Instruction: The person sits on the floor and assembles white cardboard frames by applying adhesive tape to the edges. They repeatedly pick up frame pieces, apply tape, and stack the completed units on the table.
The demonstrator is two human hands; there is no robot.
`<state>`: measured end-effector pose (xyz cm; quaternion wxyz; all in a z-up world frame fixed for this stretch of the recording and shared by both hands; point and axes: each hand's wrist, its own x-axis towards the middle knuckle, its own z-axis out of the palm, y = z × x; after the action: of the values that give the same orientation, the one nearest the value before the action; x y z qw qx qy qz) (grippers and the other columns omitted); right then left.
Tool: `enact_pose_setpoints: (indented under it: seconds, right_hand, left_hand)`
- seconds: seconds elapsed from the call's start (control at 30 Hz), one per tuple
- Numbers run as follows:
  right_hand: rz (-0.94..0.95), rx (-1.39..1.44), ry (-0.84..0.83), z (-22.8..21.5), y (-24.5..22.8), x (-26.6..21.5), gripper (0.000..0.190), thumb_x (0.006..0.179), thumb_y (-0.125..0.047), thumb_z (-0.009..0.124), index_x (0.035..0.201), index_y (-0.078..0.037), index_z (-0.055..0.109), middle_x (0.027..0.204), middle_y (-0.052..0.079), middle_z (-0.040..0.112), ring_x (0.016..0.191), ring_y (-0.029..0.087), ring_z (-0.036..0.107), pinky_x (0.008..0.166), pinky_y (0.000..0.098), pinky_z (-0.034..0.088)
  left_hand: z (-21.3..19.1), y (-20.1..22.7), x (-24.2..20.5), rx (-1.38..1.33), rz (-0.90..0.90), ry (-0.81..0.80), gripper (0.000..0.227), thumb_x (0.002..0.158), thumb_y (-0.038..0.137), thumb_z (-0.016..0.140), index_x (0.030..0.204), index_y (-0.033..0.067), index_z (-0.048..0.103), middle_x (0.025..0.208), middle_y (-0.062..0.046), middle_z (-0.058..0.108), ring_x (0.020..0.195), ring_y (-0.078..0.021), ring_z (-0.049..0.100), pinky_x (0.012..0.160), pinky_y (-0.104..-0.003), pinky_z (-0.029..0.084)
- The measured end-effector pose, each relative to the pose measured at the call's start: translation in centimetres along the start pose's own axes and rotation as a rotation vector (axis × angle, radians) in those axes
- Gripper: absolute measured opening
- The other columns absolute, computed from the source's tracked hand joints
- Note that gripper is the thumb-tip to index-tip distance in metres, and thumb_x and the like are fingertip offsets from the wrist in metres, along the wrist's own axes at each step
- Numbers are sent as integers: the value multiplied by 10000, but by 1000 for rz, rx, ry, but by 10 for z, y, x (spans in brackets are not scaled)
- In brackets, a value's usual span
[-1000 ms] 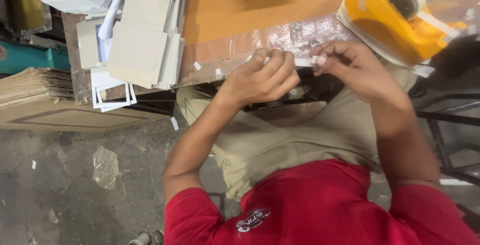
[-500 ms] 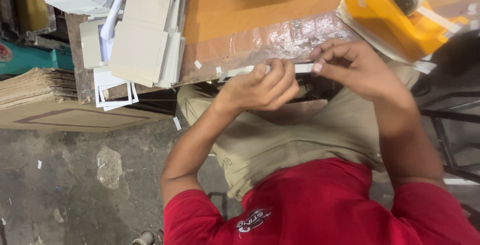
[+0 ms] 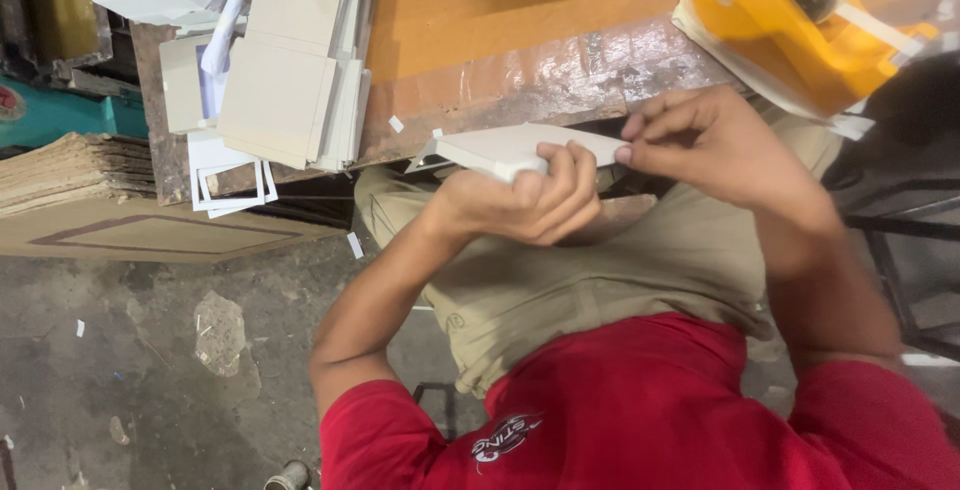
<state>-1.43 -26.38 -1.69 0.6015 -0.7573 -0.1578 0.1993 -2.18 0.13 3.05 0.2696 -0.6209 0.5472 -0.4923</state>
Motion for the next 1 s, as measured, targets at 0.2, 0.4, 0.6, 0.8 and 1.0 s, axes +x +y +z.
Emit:
enact_pose_setpoints:
  seconds: [0.2, 0.4, 0.6, 0.8, 1.0]
  right_hand:
    - [334, -249, 43, 5, -16, -4, 245, 899, -231, 789, 879, 13, 806, 658, 113, 747, 559, 129, 670, 543, 277, 525]
    - [68, -206, 220, 7, 11, 11, 265, 1047, -260, 715, 1078, -1, 765, 801, 107, 738, 691, 150, 684, 645, 267, 531]
    - [-235, -276, 315, 28, 50, 71, 295, 949, -186, 811, 1145, 25, 744, 970, 132, 741, 752, 173, 698, 686, 297, 560]
    - [-300, -383, 366, 39, 75, 129, 178, 916, -113, 808, 1032, 18, 776, 857, 177, 722, 708, 256, 689, 665, 359, 535]
    - [-383, -490, 402, 45, 92, 148, 141, 855, -70, 817, 986, -19, 803, 808, 169, 690, 725, 321, 667, 669, 420, 522]
  left_hand:
    - [-6, -3, -4, 16, 40, -31, 111, 919, 268, 587, 896, 161, 570, 949, -12, 696, 813, -122, 589, 792, -334, 254]
    - [-9, 8, -11, -394, -794, -248, 87, 902, 99, 659, 969, 104, 604, 999, -75, 672, 924, -224, 644, 871, -401, 386]
    - [53, 44, -24, -894, -1505, -356, 87, 923, 19, 670, 918, 29, 583, 912, -152, 669, 884, -365, 637, 812, -460, 429]
    - [103, 69, -53, -981, -1625, -391, 96, 860, 25, 696, 857, 1, 603, 875, -176, 680, 883, -396, 638, 779, -504, 475]
    - [138, 75, -68, -1063, -1548, -309, 128, 830, 48, 728, 951, 13, 747, 885, -163, 708, 840, -352, 673, 774, -449, 516]
